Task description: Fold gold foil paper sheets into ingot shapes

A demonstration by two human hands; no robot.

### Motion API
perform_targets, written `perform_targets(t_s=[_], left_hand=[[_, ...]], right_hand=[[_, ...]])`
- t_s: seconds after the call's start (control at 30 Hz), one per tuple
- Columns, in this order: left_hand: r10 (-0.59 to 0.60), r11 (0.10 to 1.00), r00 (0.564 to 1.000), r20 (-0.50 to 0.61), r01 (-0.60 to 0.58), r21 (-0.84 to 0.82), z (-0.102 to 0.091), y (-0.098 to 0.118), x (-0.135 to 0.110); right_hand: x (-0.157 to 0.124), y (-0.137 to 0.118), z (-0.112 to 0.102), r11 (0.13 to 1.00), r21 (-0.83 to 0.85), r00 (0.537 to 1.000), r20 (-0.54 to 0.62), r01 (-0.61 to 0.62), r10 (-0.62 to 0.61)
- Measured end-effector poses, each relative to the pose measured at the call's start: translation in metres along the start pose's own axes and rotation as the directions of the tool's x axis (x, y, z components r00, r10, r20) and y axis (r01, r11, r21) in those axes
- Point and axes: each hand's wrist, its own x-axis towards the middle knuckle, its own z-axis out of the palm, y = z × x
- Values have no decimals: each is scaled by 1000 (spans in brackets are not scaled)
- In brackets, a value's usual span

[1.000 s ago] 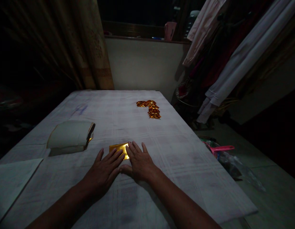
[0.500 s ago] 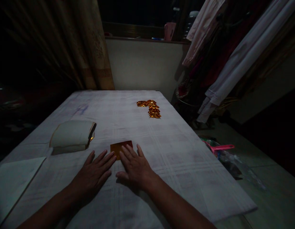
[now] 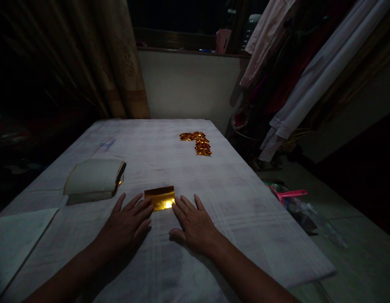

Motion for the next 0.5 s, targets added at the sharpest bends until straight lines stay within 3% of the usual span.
perform_targets(t_s=[0.17,0.27,0.5], left_hand=[[-33,997,999,-17,32,-65,16,23,35],[6,998,999,51,-3,-58,29,28,45],[-29,1000,983,181,31,-3,25,1,14]], right_hand=[[1,-2,2,1000,-3,1000,-4,1,-1],[1,-2,2,1000,-5,1000,-9,5,-5],[1,-3,-3,999,25,999,45,-26,24]])
